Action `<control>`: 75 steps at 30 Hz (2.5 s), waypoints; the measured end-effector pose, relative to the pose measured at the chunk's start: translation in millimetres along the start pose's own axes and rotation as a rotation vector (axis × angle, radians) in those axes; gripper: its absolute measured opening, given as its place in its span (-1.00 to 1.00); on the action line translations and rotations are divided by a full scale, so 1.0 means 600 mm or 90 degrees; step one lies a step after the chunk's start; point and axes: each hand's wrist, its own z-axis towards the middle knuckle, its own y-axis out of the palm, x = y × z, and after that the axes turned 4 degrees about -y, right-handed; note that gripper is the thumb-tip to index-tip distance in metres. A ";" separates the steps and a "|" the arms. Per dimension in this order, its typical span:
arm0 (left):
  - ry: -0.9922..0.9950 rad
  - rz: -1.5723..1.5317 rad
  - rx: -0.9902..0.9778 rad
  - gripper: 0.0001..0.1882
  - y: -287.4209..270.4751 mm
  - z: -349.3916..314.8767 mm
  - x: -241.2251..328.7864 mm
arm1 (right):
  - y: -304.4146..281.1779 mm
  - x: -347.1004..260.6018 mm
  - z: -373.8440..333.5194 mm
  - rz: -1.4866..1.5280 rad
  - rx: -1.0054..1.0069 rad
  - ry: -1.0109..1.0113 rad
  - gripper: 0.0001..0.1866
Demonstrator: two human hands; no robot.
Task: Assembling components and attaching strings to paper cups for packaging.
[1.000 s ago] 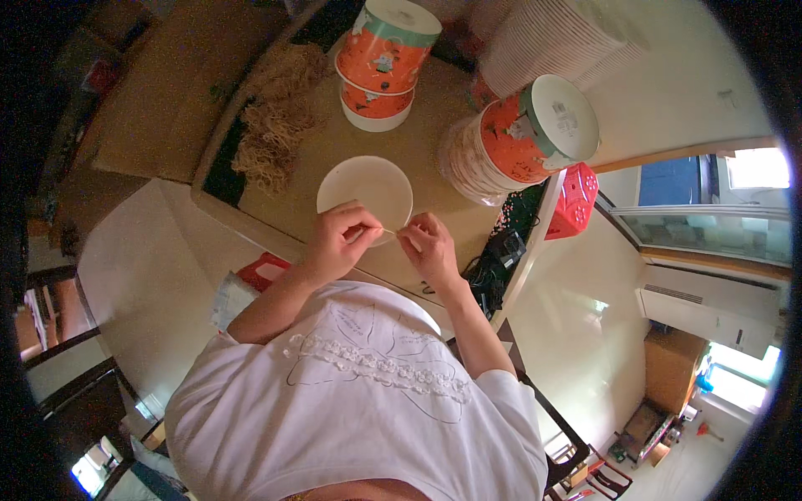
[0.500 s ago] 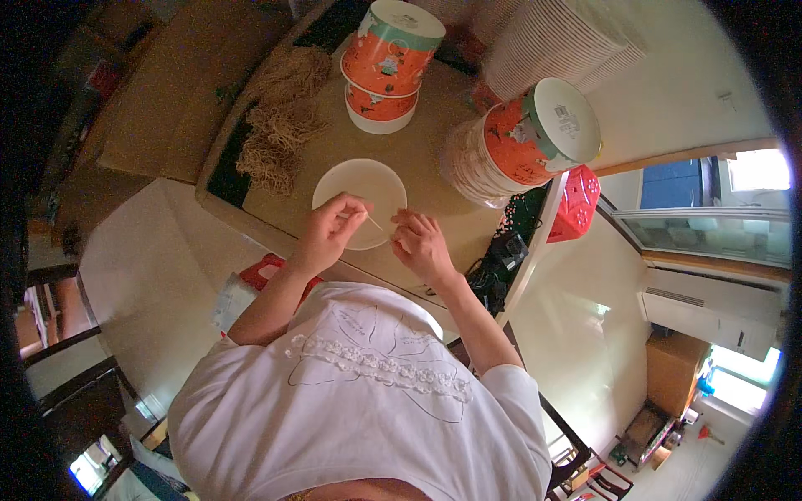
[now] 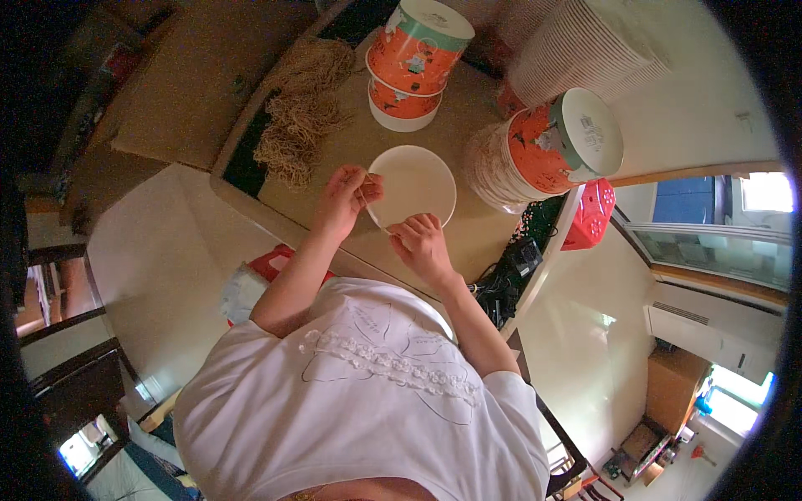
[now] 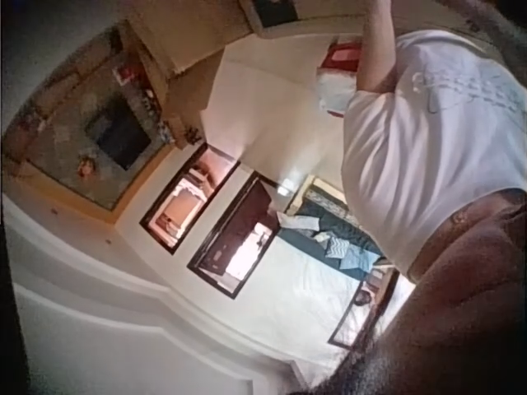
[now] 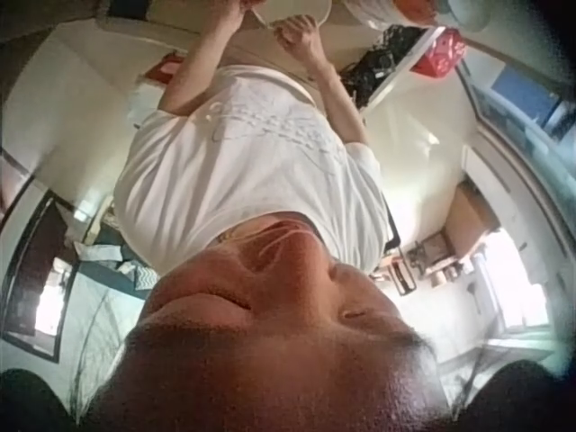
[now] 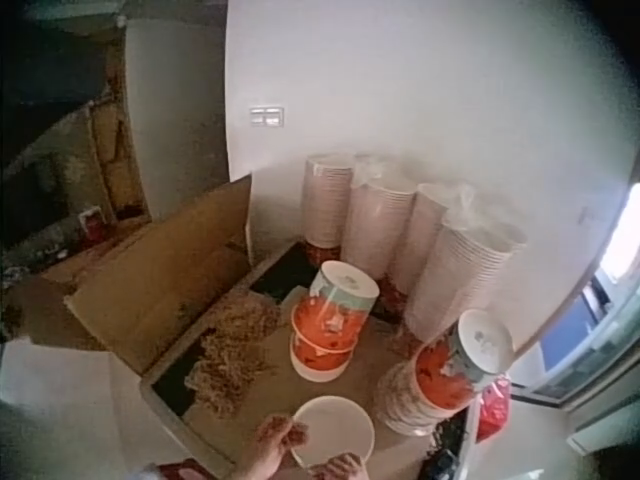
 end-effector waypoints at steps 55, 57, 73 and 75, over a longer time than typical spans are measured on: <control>0.319 0.901 0.155 -0.95 -0.010 0.001 -0.053 | -0.185 -0.001 -0.106 1.041 0.727 0.357 -0.87; 0.298 0.913 0.165 -0.95 -0.014 0.001 -0.045 | -0.187 0.019 -0.137 1.077 0.728 0.333 -0.87; 0.231 0.959 0.228 -0.92 -0.026 0.018 -0.020 | -0.127 0.019 -0.178 0.892 0.757 0.532 -0.92; 0.239 0.984 0.211 -0.93 -0.022 0.016 -0.009 | -0.127 0.015 -0.178 0.773 0.668 0.548 -0.92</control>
